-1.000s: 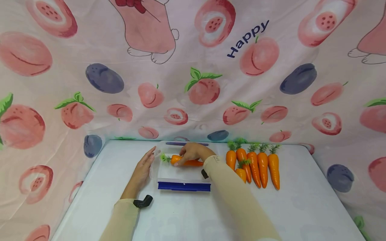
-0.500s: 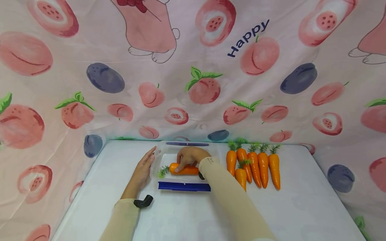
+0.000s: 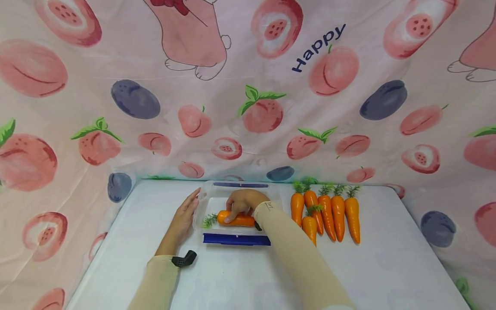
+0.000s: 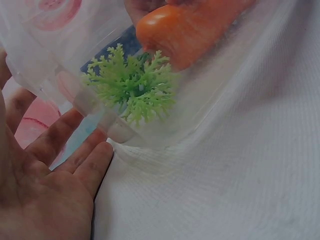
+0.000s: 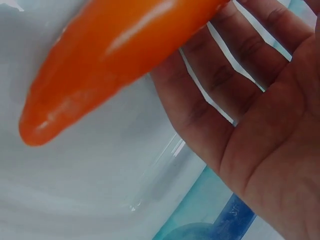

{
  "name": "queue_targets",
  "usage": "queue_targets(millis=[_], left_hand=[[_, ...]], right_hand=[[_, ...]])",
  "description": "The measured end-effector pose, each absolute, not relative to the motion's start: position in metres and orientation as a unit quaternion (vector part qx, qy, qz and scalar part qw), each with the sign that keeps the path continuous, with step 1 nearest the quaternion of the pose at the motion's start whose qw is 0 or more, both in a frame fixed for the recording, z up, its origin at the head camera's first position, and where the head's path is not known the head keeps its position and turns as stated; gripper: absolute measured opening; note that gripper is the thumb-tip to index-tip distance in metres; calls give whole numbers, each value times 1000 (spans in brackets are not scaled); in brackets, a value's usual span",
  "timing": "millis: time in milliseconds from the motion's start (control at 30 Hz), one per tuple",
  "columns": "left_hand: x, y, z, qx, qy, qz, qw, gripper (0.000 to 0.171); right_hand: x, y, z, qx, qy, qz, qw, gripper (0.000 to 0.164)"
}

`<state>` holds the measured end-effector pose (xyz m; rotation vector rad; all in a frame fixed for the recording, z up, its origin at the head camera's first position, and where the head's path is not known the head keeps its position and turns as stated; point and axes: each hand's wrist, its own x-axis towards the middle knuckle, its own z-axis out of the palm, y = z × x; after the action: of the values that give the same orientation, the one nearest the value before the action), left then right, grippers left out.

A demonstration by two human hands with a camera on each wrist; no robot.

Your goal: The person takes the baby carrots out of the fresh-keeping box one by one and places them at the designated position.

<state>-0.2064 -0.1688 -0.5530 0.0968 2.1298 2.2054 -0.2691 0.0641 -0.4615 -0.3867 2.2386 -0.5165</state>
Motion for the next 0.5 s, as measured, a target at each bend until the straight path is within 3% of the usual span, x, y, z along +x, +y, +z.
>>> queue_targets(millis=[500], left_hand=[[-206,-168,-549,24,704,709,42,52]], right_hand=[[-267,64,-454,-176,883,-201,387,34]])
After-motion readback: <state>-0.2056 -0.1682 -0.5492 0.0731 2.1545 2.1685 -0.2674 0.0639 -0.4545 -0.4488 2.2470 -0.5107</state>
